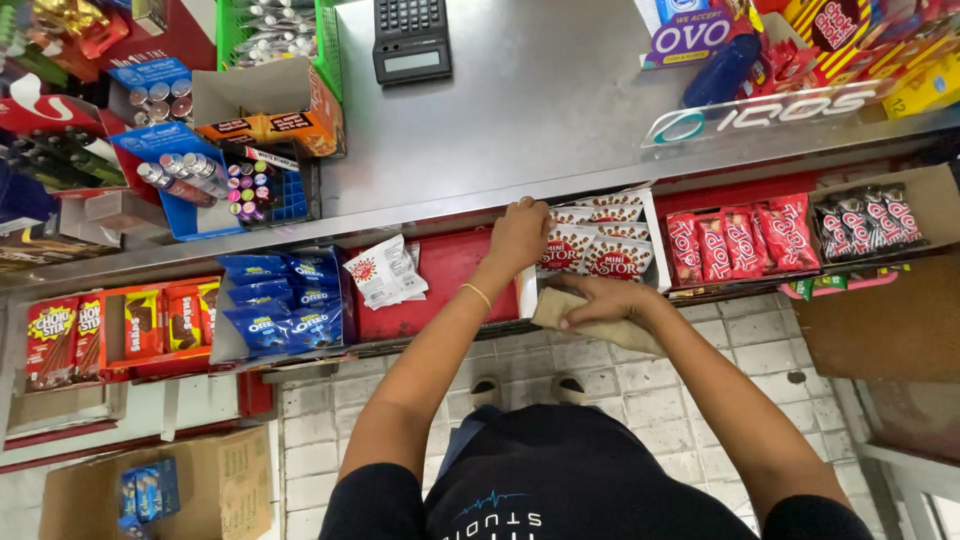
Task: Wiping individual snack packets with a cloth and organizing them on the grocery store shelves.
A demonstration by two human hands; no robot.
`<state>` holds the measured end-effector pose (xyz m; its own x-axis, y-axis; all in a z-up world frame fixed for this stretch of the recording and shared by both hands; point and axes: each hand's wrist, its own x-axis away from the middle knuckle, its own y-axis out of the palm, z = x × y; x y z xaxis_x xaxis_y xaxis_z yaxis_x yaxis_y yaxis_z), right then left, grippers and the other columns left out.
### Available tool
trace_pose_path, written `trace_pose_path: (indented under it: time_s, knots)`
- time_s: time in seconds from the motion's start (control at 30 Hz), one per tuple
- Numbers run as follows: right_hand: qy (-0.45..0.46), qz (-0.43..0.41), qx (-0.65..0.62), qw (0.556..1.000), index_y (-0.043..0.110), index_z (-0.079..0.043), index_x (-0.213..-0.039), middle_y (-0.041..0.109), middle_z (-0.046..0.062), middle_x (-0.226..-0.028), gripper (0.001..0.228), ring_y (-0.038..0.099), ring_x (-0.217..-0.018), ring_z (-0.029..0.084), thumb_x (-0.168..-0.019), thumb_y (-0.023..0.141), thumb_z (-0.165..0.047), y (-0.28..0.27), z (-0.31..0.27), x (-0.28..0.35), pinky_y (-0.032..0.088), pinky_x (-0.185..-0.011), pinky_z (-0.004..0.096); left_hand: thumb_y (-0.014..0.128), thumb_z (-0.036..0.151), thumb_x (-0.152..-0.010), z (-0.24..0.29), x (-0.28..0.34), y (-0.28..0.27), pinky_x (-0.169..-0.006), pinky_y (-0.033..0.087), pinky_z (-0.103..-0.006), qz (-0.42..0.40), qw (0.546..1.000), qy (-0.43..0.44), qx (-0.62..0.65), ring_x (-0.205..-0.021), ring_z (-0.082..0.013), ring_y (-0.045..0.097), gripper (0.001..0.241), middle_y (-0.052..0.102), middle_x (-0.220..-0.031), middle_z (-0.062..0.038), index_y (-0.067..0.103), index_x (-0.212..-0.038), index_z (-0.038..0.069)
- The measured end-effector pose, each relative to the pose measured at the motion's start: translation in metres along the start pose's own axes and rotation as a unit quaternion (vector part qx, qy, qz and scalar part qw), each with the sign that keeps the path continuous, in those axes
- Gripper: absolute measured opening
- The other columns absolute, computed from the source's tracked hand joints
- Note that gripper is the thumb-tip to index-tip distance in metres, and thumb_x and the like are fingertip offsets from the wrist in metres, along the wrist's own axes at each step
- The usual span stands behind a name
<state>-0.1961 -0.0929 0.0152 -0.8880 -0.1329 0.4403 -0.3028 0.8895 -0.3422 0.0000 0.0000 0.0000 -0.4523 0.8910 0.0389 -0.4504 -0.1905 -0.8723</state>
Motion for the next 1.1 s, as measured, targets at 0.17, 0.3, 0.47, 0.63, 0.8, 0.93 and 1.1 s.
trace_pose_path:
  time_s: [0.17, 0.3, 0.47, 0.63, 0.8, 0.93, 1.1]
  knots:
    - [0.045, 0.007, 0.034, 0.998, 0.062, -0.01, -0.137, 0.069, 0.021, -0.129, 0.078, 0.064, -0.122, 0.039, -0.075, 0.084, -0.052, 0.001, 0.028, 0.007, 0.05, -0.102, 0.05, 0.062, 0.026, -0.095, 0.003, 0.009, -0.002, -0.086, 0.057, -0.0561, 0.023, 1.0, -0.003, 0.02, -0.114, -0.0385, 0.062, 0.017, 0.061, -0.114, -0.011, 0.066, -0.103, 0.011]
    - [0.093, 0.045, 0.089, 0.991, 0.067, -0.012, -0.13, 0.072, 0.018, -0.122, 0.074, 0.068, -0.118, 0.038, -0.076, 0.082, -0.06, 0.0, 0.022, 0.042, 0.053, -0.098, 0.05, 0.071, 0.021, -0.086, 0.009, 0.014, -0.008, -0.095, 0.05, -0.0589, -0.007, 1.0, -0.02, -0.015, -0.119, -0.0354, 0.058, 0.017, 0.06, -0.118, -0.01, 0.066, -0.099, 0.012]
    - [0.111, 0.103, 0.02, 0.988, 0.063, -0.006, -0.134, 0.066, 0.025, -0.13, 0.072, 0.06, -0.127, 0.043, -0.078, 0.082, -0.047, 0.019, -0.008, 0.093, 0.048, -0.106, 0.052, 0.071, 0.025, -0.087, 0.025, 0.024, -0.013, -0.092, 0.049, -0.0527, 0.082, 0.993, 0.008, -0.086, -0.118, -0.0348, 0.056, 0.023, 0.059, -0.118, -0.013, 0.068, -0.105, 0.011]
    - [0.1, 0.19, 0.002, 0.977, 0.061, -0.005, -0.137, 0.059, 0.027, -0.132, 0.077, 0.055, -0.129, 0.047, -0.079, 0.082, -0.051, 0.031, 0.03, 0.083, 0.044, -0.109, 0.056, 0.074, 0.024, -0.083, 0.08, 0.026, -0.021, -0.081, 0.046, -0.0456, 0.204, 0.966, 0.121, -0.101, -0.105, -0.0329, 0.054, 0.021, 0.058, -0.105, -0.01, 0.072, -0.098, 0.009]
    - [0.111, 0.222, 0.019, 0.969, 0.057, -0.007, -0.141, 0.054, 0.027, -0.14, 0.076, 0.052, -0.133, 0.049, -0.082, 0.078, -0.05, 0.031, 0.004, 0.087, 0.044, -0.111, 0.054, 0.073, 0.015, -0.075, 0.102, -0.013, 0.04, -0.076, 0.044, -0.0469, 0.188, 0.947, 0.211, -0.15, -0.089, -0.0312, 0.061, 0.01, 0.068, -0.089, -0.01, 0.076, -0.085, 0.012]
    - [0.136, 0.183, 0.067, 0.971, 0.056, -0.015, -0.144, 0.049, 0.021, -0.148, 0.086, 0.051, -0.134, 0.047, -0.075, 0.082, -0.058, 0.038, 0.025, 0.082, 0.045, -0.11, 0.054, 0.072, 0.015, -0.076, 0.1, -0.021, 0.07, -0.078, 0.042, -0.0529, 0.176, 0.949, 0.199, -0.172, -0.086, -0.0328, 0.064, 0.009, 0.071, -0.082, -0.01, 0.078, -0.083, 0.014]
    - [0.186, 0.166, 0.104, 0.963, 0.057, -0.02, -0.145, 0.052, 0.017, -0.149, 0.085, 0.055, -0.133, 0.042, -0.074, 0.08, -0.061, 0.024, 0.05, 0.064, 0.046, -0.111, 0.053, 0.081, 0.029, -0.073, 0.105, -0.026, 0.053, -0.082, 0.04, -0.0544, 0.053, 0.97, 0.145, -0.186, -0.091, -0.032, 0.066, 0.031, 0.073, -0.088, -0.009, 0.074, -0.099, 0.013]
